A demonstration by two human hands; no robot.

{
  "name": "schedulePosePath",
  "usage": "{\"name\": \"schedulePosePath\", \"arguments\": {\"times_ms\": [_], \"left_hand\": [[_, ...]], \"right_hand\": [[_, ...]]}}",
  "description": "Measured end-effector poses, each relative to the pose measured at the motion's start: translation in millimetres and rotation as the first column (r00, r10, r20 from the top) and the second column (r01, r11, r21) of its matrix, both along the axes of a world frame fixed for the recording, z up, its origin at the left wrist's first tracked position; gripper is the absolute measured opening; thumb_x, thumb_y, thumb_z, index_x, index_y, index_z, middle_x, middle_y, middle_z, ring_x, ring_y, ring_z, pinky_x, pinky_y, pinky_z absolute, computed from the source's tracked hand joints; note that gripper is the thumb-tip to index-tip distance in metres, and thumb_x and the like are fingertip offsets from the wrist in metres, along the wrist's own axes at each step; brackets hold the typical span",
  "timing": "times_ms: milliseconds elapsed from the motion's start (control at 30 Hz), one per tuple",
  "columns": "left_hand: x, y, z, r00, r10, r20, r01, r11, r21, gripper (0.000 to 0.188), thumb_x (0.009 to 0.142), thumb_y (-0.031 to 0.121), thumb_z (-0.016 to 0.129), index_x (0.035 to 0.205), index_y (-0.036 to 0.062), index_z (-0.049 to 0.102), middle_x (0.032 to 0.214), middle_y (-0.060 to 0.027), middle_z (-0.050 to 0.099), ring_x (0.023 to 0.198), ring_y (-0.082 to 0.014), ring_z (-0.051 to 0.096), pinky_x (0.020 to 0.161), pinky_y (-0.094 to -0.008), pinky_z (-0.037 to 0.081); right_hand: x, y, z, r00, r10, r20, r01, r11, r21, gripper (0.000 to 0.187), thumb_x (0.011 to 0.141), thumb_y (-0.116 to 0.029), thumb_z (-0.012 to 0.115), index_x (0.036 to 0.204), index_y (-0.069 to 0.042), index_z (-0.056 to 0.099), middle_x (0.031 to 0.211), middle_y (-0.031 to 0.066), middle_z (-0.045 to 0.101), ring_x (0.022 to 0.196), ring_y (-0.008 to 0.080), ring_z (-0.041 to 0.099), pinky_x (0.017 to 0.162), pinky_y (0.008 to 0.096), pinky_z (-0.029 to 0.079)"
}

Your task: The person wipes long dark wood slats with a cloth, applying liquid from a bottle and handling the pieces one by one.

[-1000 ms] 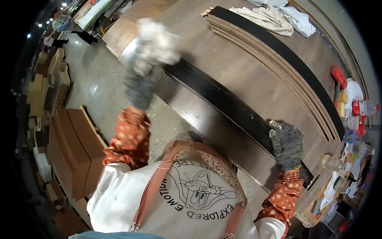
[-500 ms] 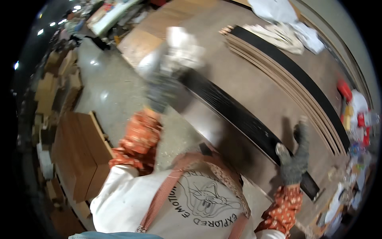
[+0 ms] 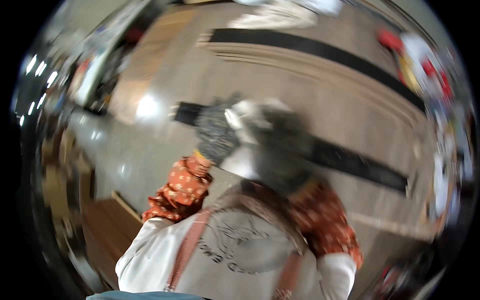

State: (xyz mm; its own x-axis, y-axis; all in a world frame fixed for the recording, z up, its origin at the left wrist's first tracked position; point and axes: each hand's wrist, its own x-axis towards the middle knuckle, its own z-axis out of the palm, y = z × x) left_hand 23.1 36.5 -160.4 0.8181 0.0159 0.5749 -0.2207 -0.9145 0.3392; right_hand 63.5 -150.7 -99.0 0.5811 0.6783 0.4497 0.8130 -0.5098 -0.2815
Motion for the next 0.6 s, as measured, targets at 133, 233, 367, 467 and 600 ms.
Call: {"name": "schedulePosePath", "arguments": {"times_ms": [133,233,367,467,600], "left_hand": [[5,-8,18,0.984,0.119,0.131,-0.163,0.900,0.404,0.029,0.087,0.018,0.057,0.113,0.0068,0.063,0.107,-0.0143,0.066,0.093,-0.0297,0.063,0.082,-0.0400,0.049],[10,-16,17,0.985,0.163,0.050,-0.169,0.965,0.199,0.026,0.091,0.020,0.056,0.111,0.0065,0.065,0.102,-0.0155,0.067,0.090,-0.0298,0.064,0.084,-0.0408,0.049],[9,-15,23,0.982,0.184,-0.033,-0.178,0.975,0.135,0.030,0.090,0.023,0.058,0.115,0.0090,0.063,0.104,-0.0131,0.067,0.093,-0.0384,0.062,0.087,-0.0470,0.048],[12,-14,24,0.986,0.165,-0.006,-0.164,0.982,0.098,0.028,0.090,0.021,0.057,0.115,0.0087,0.063,0.099,-0.0174,0.066,0.091,-0.0372,0.062,0.085,-0.0461,0.048],[11,-7,19,0.984,0.170,-0.052,-0.169,0.985,0.027,0.029,0.093,0.020,0.054,0.115,0.0036,0.063,0.103,-0.0171,0.066,0.089,-0.0292,0.064,0.084,-0.0389,0.049]], "right_hand": [[6,-46,-15,0.989,-0.148,-0.006,0.148,0.986,0.081,0.045,0.081,-0.029,0.066,0.122,-0.015,0.053,0.122,0.0136,0.048,0.114,0.0311,0.048,0.097,0.0463,0.039],[17,-159,-27,0.751,-0.554,-0.359,0.505,0.833,-0.226,0.040,0.080,-0.017,0.061,0.119,-0.014,0.057,0.131,0.0089,0.048,0.121,0.0307,0.047,0.102,0.0428,0.040],[19,-338,-40,0.678,-0.543,0.495,0.669,0.734,-0.111,0.045,0.082,-0.014,0.059,0.127,-0.014,0.051,0.119,0.0103,0.055,0.119,0.0300,0.047,0.093,0.0431,0.046],[9,-365,-38,0.397,-0.917,-0.040,0.917,0.398,-0.016,0.043,0.090,-0.013,0.051,0.132,-0.012,0.046,0.124,0.0143,0.052,0.113,0.0326,0.052,0.093,0.0431,0.045],[7,-200,1,0.947,-0.256,-0.195,0.320,0.817,0.480,0.039,0.091,-0.019,0.052,0.128,-0.008,0.049,0.108,0.0122,0.060,0.101,0.0235,0.059,0.079,0.0385,0.051]]}}
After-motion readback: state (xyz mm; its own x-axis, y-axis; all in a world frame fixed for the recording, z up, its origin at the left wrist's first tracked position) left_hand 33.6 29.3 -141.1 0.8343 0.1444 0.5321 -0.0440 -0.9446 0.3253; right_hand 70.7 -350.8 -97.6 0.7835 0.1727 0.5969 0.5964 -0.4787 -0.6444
